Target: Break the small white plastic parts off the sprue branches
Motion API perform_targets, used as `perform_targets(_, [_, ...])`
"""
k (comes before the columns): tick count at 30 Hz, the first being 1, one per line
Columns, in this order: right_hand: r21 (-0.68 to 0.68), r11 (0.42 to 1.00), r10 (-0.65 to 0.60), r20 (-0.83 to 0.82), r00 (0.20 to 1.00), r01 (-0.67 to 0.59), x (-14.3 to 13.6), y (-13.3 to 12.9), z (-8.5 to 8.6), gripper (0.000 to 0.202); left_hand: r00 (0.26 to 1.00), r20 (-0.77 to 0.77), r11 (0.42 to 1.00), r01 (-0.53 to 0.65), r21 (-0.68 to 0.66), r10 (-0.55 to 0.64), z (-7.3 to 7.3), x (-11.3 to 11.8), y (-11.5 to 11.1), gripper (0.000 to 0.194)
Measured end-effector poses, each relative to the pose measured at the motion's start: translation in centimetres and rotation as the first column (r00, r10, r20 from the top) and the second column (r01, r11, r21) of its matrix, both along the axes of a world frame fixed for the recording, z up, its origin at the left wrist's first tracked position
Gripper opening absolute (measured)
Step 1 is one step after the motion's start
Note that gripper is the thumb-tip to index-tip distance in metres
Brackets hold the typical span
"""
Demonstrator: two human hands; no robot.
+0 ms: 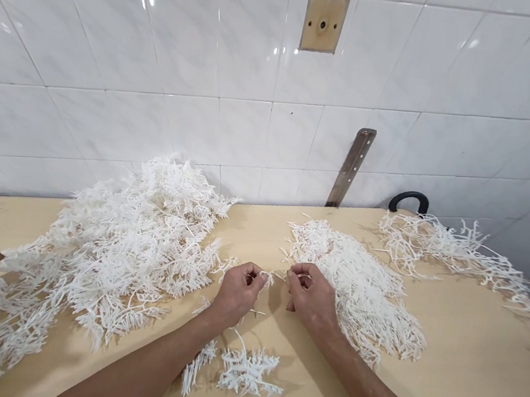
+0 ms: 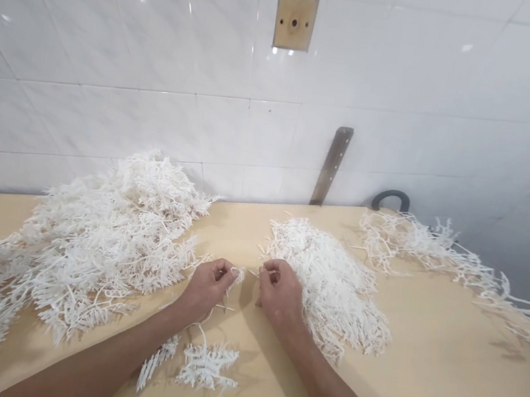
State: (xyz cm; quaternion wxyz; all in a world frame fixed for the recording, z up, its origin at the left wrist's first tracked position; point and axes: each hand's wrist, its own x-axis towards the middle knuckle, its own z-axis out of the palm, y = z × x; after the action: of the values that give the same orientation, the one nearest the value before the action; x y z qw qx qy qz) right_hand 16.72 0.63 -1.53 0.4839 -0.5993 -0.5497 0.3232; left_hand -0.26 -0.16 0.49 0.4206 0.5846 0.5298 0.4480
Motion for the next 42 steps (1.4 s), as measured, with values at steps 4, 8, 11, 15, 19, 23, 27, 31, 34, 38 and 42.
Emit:
perform_targets(4, [0.046, 0.99, 0.129, 0.086, 0.988, -0.133, 0.0, -0.3, 0.7, 0.03, 1.0, -0.007, 1.0, 0.007, 0.027, -0.007, 0.1, 0.1, -0.1, 0.022])
perform_targets(8, [0.08, 0.954, 0.271, 0.187, 0.944, -0.289, 0.1, -0.4, 1.3, 0.028, 1.0, -0.024, 0.999, 0.013, 0.04, -0.012, -0.1, 0.2, -0.2, 0.021])
perform_targets(11, [0.08, 0.946, 0.294, 0.2, 0.935, -0.314, 0.0, -0.3, 1.2, 0.026, 0.999, -0.043, 0.998, 0.022, 0.062, -0.019, -0.3, 0.2, -0.1, 0.019])
perform_targets(15, [0.023, 0.961, 0.268, 0.137, 0.953, -0.274, 0.1, -0.2, 0.8, 0.024, 0.998, -0.062, 0.998, 0.023, 0.066, -0.019, -0.2, 0.2, -0.1, 0.019])
perform_targets(19, [-0.004, 0.95, 0.311, 0.083, 0.947, -0.312, 0.2, -0.1, 0.0, 0.021, 0.998, -0.066, 0.997, 0.012, 0.083, -0.007, -0.2, 0.3, -0.2, 0.018])
perform_targets(23, [-0.024, 0.942, 0.335, 0.043, 0.941, -0.335, 0.3, 0.1, -0.4, 0.025, 0.998, -0.064, 0.996, 0.007, 0.094, -0.001, -0.3, 0.3, -0.2, 0.018])
perform_targets(27, [-0.061, 0.941, 0.335, 0.012, 0.942, -0.334, 0.2, 0.0, 0.2, 0.027, 0.998, -0.058, 0.996, 0.007, 0.089, -0.002, -0.2, 0.3, -0.2, 0.018])
perform_targets(31, [-0.076, 0.937, 0.34, -0.027, 0.94, -0.341, 0.2, -0.2, 0.5, 0.026, 0.997, -0.076, 0.996, 0.001, 0.091, 0.006, -0.1, 0.4, -0.3, 0.017])
perform_targets(34, [-0.081, 0.935, 0.342, -0.04, 0.939, -0.344, 0.2, -0.2, 0.6, 0.026, 0.995, -0.097, 0.995, -0.017, 0.103, 0.028, -0.3, 0.4, -0.3, 0.017])
perform_targets(38, [-0.083, 0.931, 0.358, -0.002, 0.934, -0.356, 0.1, -0.3, 1.1, 0.028, 0.996, -0.09, 0.995, -0.015, 0.099, 0.024, -0.5, 0.4, -0.3, 0.017])
perform_targets(42, [-0.092, 0.927, 0.368, 0.046, 0.929, -0.363, 0.0, -0.4, 1.7, 0.03, 0.997, -0.073, 0.995, -0.011, 0.103, 0.018, -0.3, 0.4, -0.4, 0.017])
